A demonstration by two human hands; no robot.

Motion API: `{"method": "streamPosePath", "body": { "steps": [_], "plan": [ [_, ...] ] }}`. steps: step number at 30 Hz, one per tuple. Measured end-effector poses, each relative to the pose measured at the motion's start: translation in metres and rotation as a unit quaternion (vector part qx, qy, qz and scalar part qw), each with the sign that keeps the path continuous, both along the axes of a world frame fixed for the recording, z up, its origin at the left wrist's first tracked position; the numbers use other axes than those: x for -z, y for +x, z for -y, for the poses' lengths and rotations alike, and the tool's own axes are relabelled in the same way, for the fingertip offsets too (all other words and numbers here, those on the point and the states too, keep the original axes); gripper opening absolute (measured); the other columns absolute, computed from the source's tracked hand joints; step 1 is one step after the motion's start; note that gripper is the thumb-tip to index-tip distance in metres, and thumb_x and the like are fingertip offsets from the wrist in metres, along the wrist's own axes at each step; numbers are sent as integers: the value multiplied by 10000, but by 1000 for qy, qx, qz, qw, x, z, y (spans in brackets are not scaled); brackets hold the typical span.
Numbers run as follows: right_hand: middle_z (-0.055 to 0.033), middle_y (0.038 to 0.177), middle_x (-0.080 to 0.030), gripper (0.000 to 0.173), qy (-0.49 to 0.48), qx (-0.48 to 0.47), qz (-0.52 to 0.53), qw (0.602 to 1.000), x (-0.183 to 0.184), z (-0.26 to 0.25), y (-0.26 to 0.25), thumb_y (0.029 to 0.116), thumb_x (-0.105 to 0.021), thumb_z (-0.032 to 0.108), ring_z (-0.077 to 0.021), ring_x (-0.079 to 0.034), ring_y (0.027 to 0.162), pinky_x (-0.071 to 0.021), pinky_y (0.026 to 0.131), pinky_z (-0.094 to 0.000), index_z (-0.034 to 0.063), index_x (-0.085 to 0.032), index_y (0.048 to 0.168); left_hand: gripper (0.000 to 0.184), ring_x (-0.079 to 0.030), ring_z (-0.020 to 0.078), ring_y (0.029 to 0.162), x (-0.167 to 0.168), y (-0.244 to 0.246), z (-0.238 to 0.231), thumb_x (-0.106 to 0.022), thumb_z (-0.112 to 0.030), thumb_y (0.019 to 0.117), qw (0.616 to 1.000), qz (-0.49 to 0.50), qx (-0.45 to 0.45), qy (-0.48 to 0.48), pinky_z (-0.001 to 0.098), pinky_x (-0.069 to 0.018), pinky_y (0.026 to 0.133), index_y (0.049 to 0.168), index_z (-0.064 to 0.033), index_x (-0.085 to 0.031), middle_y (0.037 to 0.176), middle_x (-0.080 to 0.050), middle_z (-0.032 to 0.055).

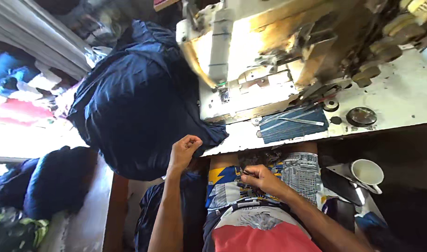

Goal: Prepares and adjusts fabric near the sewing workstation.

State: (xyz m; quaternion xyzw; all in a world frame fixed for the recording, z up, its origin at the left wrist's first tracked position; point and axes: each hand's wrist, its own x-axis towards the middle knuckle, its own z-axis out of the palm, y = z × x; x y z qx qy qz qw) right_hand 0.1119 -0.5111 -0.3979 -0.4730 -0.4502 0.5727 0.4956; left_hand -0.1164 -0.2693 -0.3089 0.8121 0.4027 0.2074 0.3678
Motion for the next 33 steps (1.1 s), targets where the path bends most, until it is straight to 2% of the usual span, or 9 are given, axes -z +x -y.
{"method": "streamPosePath", "body": {
  "steps": [3,6,11,16,20,24,29,31,33],
  "plan": [
    [-4,711,-559,279,0,3,-6,1000,6,6,11,1020,-629,298,-68,-505,616,-437,579,-255,45,-666,909,271,-670,66,748,0,-7,0,-795,-250,864,999,-15,31,9,276,-585,690,1062,-80,-722,874,-717,-18],
    [-20,749,-588,277,-18,5,-19,1000,13,10,18,1023,-625,286,-78,-535,657,-466,622,-268,28,-673,933,434,-558,1,653,0,-11,-1,-882,-299,766,998,-13,63,7,192,-485,589,1109,-100,-706,843,-665,-69],
    [-28,730,-566,287,-26,-7,4,1000,10,15,25,1029,-620,295,-89,-522,641,-452,604,-279,30,-666,930,172,-593,9,712,8,-12,2,-777,-214,884,997,8,67,39,174,-507,613,1020,-114,-743,974,-695,-31],
    [-29,741,-589,295,-25,6,11,1000,8,21,32,1030,-621,300,-89,-539,652,-471,615,-279,27,-676,933,187,-575,25,734,4,-5,8,-673,-293,966,996,-32,68,57,200,-504,645,1035,-121,-694,933,-640,-28],
    [-29,755,-625,280,-30,27,-4,999,13,13,24,1019,-631,302,-104,-590,664,-522,627,-303,40,-682,934,349,-557,115,730,3,-8,13,-763,-418,910,989,-87,63,104,345,-499,660,1098,-129,-709,943,-642,14],
    [8,714,-590,277,-42,24,-10,999,13,4,5,1017,-635,317,-63,-527,609,-455,566,-253,60,-692,928,192,-558,78,728,0,-9,8,-717,-414,946,987,-117,66,92,339,-503,658,994,-228,-723,913,-618,-65],
    [41,672,-541,304,-48,-3,-29,998,0,2,-14,1072,-534,297,-33,-459,554,-400,521,-208,64,-712,992,117,-586,105,758,-11,-15,-5,-710,-282,969,991,-69,116,16,326,-533,662,989,-172,-678,940,-610,-20],
    [33,672,-555,330,-48,-8,0,999,-8,1,-15,1083,-504,300,-38,-477,553,-410,517,-209,60,-720,1018,88,-592,106,760,-12,-17,-4,-702,-213,974,992,-15,122,31,293,-545,651,991,-140,-656,951,-598,1],
    [24,691,-577,332,-45,-5,39,998,-19,-1,-15,1083,-490,289,-49,-502,568,-437,529,-225,62,-722,1019,151,-597,106,752,-12,-14,2,-748,-251,943,989,6,124,80,298,-550,634,1017,-147,-666,964,-611,-3]
  ]
}}
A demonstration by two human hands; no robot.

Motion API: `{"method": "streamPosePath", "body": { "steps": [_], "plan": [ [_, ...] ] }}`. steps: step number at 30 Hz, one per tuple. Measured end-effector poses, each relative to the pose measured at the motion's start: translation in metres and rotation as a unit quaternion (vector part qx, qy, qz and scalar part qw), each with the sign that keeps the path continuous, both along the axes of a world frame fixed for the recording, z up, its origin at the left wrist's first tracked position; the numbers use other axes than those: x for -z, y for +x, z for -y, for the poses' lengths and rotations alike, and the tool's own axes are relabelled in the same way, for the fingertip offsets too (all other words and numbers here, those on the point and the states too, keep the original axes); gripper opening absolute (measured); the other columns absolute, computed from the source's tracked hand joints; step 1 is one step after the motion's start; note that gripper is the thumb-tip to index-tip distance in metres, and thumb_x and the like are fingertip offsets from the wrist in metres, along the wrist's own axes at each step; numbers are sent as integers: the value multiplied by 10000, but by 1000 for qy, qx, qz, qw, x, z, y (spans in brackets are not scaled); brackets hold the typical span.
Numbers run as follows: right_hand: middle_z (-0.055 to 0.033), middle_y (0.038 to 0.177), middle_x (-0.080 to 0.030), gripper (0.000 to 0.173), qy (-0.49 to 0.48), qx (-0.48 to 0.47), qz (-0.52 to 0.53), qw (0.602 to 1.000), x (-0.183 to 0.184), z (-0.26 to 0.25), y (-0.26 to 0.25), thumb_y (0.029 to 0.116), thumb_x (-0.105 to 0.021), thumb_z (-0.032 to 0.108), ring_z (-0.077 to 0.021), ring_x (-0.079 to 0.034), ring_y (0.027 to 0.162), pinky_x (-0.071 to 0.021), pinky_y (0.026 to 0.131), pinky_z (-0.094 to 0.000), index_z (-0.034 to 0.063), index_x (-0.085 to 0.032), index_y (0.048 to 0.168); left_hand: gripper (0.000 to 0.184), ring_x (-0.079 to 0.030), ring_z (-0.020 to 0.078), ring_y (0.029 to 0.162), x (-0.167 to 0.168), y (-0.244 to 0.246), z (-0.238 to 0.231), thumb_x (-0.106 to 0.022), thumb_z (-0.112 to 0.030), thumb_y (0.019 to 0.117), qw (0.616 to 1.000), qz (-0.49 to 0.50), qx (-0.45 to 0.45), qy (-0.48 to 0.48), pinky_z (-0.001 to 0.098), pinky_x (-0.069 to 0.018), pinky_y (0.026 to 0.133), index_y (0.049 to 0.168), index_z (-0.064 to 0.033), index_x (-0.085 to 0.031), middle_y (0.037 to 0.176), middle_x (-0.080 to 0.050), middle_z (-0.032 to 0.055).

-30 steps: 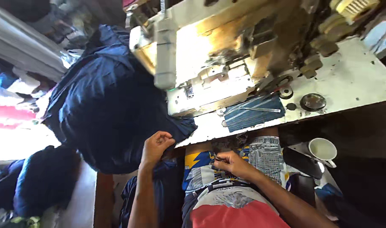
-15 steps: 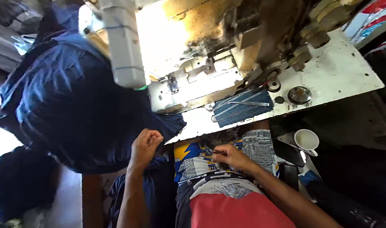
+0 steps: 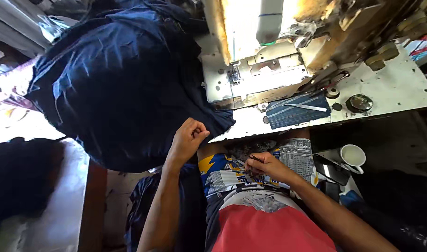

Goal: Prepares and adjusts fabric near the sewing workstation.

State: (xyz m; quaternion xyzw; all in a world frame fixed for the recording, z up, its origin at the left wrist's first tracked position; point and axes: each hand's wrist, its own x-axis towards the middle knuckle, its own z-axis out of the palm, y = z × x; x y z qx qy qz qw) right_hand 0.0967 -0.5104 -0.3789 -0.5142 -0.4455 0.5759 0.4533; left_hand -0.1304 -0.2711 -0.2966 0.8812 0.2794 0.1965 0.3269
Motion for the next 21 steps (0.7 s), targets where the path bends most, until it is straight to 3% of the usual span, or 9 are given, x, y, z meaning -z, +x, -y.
{"method": "streamPosePath", "body": {
  "steps": [2,4,7,11,14,16,18,21],
  "plan": [
    [27,692,-573,316,14,5,36,999,-15,-5,0,1079,-498,271,-45,-492,563,-430,524,-224,61,-721,1003,352,-626,148,797,2,7,9,-808,-392,880,998,-37,2,57,390,-564,661,1131,-174,-691,1047,-651,4],
    [24,697,-576,298,33,5,65,997,-28,-12,-1,1075,-518,263,-44,-493,571,-427,528,-221,59,-720,995,331,-670,183,885,12,15,15,-783,-424,893,991,-71,4,113,465,-585,714,1119,-195,-707,1072,-670,6],
    [22,726,-597,279,53,-1,91,994,-37,-20,-3,1067,-539,256,-44,-509,604,-435,561,-220,63,-726,993,155,-639,153,782,17,16,16,-687,-338,981,992,-62,-1,114,431,-561,653,980,-183,-689,954,-637,-10],
    [15,766,-633,255,63,6,103,993,-45,-30,0,1062,-557,245,-39,-540,625,-465,579,-210,61,-725,1004,155,-620,126,765,5,7,13,-626,-300,1028,999,-17,-22,30,371,-566,672,1038,-148,-653,976,-632,-1],
    [15,758,-636,239,74,24,108,991,-46,-38,4,1054,-575,237,-40,-548,622,-468,569,-209,61,-727,999,214,-633,121,779,8,7,12,-709,-326,973,997,-7,-3,77,350,-574,681,1078,-143,-673,990,-650,1],
    [15,761,-638,228,76,30,104,991,-46,-44,6,1050,-581,232,-42,-548,623,-466,568,-211,69,-728,990,310,-667,162,864,14,12,12,-749,-365,936,992,-39,18,123,404,-592,726,1153,-150,-694,1044,-669,22],
    [18,769,-643,224,74,30,96,992,-47,-50,8,1048,-582,233,-42,-550,631,-465,577,-209,79,-732,986,178,-663,122,890,18,14,9,-664,-338,995,989,-39,22,140,365,-580,755,1048,-181,-728,1005,-676,-19],
    [23,776,-652,225,74,33,80,994,-47,-53,11,1049,-586,237,-41,-561,642,-472,585,-205,80,-735,988,145,-613,65,760,6,11,6,-649,-300,1011,999,-2,0,36,283,-551,671,1015,-172,-715,944,-651,-44]
  ]
}}
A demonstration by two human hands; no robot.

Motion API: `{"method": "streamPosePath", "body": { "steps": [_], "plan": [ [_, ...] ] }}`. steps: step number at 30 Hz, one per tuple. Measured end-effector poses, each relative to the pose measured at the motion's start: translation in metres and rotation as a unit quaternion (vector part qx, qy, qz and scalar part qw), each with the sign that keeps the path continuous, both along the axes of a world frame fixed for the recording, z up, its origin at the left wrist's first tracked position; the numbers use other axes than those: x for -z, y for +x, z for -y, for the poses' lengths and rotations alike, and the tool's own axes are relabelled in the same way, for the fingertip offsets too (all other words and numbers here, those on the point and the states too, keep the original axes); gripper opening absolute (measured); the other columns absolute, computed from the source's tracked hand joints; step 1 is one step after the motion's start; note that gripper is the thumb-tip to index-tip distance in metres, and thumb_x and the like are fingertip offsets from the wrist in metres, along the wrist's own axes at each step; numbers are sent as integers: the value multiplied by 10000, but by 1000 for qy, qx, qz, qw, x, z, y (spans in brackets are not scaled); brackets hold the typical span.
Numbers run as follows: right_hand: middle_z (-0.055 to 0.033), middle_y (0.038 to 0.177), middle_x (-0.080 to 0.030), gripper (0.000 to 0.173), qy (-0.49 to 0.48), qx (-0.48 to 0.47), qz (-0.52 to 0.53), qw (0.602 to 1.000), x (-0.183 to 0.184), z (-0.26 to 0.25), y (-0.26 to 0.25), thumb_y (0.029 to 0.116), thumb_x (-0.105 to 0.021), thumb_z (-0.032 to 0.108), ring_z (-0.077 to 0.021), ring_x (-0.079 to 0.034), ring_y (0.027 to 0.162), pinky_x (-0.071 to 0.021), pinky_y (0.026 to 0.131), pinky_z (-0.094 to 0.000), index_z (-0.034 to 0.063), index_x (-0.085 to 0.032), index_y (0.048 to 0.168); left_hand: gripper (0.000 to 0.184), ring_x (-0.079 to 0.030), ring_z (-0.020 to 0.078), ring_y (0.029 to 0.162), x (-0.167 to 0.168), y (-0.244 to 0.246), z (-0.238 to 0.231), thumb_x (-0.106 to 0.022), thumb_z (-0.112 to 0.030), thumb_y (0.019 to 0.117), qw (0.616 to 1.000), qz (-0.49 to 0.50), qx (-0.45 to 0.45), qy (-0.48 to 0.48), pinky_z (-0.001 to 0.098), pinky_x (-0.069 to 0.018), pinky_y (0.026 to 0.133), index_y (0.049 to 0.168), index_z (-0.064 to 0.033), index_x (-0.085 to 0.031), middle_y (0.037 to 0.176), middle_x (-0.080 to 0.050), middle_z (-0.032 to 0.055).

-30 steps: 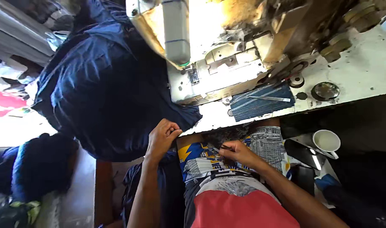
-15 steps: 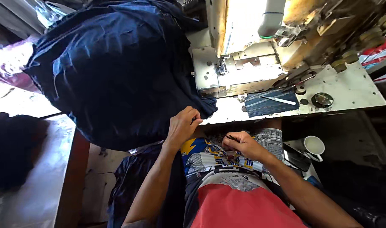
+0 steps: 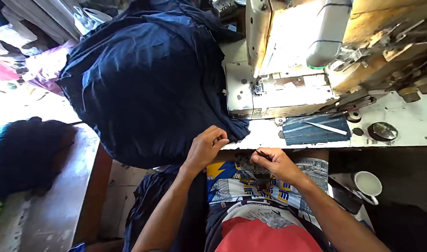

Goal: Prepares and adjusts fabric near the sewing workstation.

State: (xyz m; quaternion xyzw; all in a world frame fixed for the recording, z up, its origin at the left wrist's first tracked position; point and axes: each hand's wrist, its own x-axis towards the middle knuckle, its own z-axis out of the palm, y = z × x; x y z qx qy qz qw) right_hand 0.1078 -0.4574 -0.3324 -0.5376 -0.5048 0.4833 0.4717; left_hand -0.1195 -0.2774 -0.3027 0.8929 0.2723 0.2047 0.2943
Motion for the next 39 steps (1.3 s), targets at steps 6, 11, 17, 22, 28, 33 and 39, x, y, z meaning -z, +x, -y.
{"method": "streamPosePath", "body": {
  "steps": [6,11,17,22,28,33,39],
  "plan": [
    [39,763,-654,220,52,45,4,998,-15,-14,0,1046,-591,226,-12,-557,636,-468,582,-186,76,-738,983,83,-666,77,794,-56,-4,-2,-686,-176,983,996,68,-51,-14,271,-588,685,1051,-128,-689,960,-696,-24],
    [26,768,-674,207,76,77,38,993,-20,-33,-13,1036,-614,240,-45,-589,648,-498,604,-221,99,-737,949,215,-640,113,773,-61,-3,-5,-715,-248,967,997,-51,10,60,317,-572,696,1133,-111,-712,964,-675,17],
    [18,768,-671,150,68,75,46,994,-14,-34,-16,1019,-635,204,-71,-594,637,-509,580,-245,112,-741,968,220,-676,225,1073,-7,6,6,-623,-134,997,989,-81,23,120,414,-590,896,1193,-77,-704,1195,-669,93],
    [10,770,-656,151,90,49,58,993,-16,-28,-12,1035,-605,162,-54,-566,589,-492,520,-216,64,-717,1012,225,-694,161,1055,-36,-6,-10,-567,-217,1046,993,-46,-24,107,400,-571,931,1120,-126,-758,1139,-725,40],
    [26,743,-638,134,104,53,43,992,-15,-33,-23,1027,-618,156,-34,-542,566,-468,506,-191,68,-716,1003,42,-649,163,856,-52,-10,-11,-729,-136,899,992,-28,-32,116,366,-544,754,917,-116,-761,921,-682,35],
    [21,748,-641,141,99,71,40,992,-16,-36,-23,1026,-618,167,-46,-537,567,-466,513,-202,78,-724,995,239,-621,104,789,-77,-8,-17,-888,-158,771,999,26,31,-37,274,-536,690,847,-83,-674,903,-658,23],
    [14,778,-655,84,141,162,53,975,-27,-47,-33,1003,-653,136,-58,-591,617,-524,554,-222,73,-703,1026,174,-605,47,759,-121,-5,-36,-741,-285,942,999,25,23,16,223,-513,654,963,-114,-715,948,-675,-21]
  ]
}}
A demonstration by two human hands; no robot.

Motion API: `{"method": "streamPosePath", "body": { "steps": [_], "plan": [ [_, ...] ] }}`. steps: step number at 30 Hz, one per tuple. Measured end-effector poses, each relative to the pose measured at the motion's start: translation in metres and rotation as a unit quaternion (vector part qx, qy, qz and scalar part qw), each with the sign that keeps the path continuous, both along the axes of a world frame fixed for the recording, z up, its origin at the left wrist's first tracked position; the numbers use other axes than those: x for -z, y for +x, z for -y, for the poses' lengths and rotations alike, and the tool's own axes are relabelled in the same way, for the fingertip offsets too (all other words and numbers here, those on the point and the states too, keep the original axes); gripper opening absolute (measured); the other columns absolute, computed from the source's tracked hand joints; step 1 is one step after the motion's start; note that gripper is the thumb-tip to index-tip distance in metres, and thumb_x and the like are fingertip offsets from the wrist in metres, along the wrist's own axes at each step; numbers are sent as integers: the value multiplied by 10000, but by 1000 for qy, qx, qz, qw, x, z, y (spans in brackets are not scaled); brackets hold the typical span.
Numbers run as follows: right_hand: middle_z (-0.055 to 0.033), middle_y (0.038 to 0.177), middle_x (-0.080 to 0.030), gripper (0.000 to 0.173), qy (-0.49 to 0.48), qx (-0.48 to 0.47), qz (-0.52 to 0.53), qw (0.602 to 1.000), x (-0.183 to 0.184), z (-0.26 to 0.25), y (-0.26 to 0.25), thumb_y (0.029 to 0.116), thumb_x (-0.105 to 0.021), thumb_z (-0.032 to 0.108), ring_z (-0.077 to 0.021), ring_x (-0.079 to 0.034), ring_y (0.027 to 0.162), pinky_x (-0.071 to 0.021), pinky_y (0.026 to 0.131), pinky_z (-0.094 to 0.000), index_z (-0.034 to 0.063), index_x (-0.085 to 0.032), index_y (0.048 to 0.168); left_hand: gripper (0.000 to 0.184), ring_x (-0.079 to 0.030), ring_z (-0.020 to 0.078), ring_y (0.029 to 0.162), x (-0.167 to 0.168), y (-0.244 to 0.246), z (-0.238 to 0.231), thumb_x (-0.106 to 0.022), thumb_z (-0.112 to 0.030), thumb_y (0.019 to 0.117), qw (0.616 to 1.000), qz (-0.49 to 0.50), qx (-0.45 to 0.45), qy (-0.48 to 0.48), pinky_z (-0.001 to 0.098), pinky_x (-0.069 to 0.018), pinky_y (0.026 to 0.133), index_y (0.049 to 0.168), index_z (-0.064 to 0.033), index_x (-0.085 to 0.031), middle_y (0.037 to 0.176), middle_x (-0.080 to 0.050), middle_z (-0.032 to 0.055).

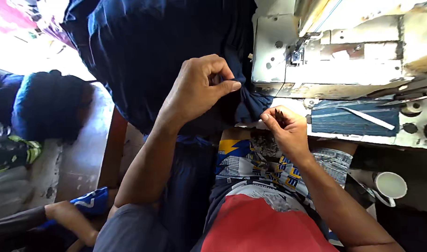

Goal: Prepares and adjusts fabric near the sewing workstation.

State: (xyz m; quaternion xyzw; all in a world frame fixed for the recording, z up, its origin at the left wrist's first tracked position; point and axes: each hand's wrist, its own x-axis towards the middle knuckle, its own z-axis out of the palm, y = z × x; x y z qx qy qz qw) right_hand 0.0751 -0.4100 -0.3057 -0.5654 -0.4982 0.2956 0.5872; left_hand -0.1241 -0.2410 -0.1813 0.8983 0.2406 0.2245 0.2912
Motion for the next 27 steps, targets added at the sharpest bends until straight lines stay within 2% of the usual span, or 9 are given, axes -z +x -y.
{"method": "streamPosePath", "body": {
  "steps": [4,9,11,13,16,18,22,24,27],
  "plan": [
    [-9,811,-630,150,62,52,20,997,-14,-14,-18,929,-754,138,-82,-590,632,-540,548,-249,65,-653,1012,174,-591,46,733,-13,9,0,-759,-283,929,999,8,-26,30,216,-498,621,917,-121,-696,913,-657,-26],
    [-81,957,-609,501,78,127,112,982,-20,-47,-56,817,-875,343,-161,-605,736,-556,606,-344,54,-583,1104,166,-576,42,675,-14,22,8,-787,-245,897,997,22,-51,44,211,-489,569,853,-128,-678,859,-643,-34],
    [-133,1052,-660,475,42,128,163,978,-11,-64,-68,845,-838,252,-245,-687,866,-609,703,-458,22,-598,1184,153,-589,49,708,-21,20,9,-767,-247,912,996,19,-66,64,227,-504,601,873,-127,-681,884,-650,-31],
    [-144,1022,-692,296,7,94,178,980,1,-76,-74,852,-759,105,-282,-705,889,-607,748,-511,9,-665,1115,154,-653,82,851,-35,7,5,-719,-260,960,990,12,-103,100,273,-578,719,965,-108,-697,997,-676,4],
    [-88,978,-723,145,33,24,120,992,-12,-87,-79,919,-701,94,-195,-709,898,-611,820,-421,34,-727,1049,202,-679,99,1051,-57,-21,-15,-619,-260,1028,973,36,-193,124,324,-601,888,1119,-89,-680,1158,-696,26],
    [-77,971,-728,141,73,-26,56,995,-46,-93,-80,948,-690,78,-147,-703,860,-612,798,-357,25,-734,1072,226,-699,139,1034,-68,-39,-30,-555,-202,1060,962,161,-200,95,368,-589,924,1183,-21,-612,1134,-717,47],
    [-72,809,-680,141,147,-167,-107,969,-123,-89,-78,995,-632,27,-98,-589,617,-512,540,-253,-16,-714,1101,205,-667,172,945,-94,-78,-35,-443,-148,1099,872,438,-165,146,397,-576,869,1217,-9,-537,1033,-662,33],
    [-57,736,-615,152,159,-230,-148,949,-148,-72,-74,1014,-595,25,-78,-515,553,-446,483,-217,-30,-692,1117,234,-659,186,1001,-98,-105,-25,-450,-106,1092,838,469,-146,238,383,-563,882,1212,37,-592,1077,-671,70],
    [-35,765,-621,147,142,-254,-115,950,-145,-44,-56,1035,-562,65,-64,-552,622,-485,558,-217,-5,-678,1093,175,-667,135,988,-101,-93,17,-509,-108,1076,810,447,-270,268,342,-563,889,1140,14,-617,1034,-676,43]
  ]
}}
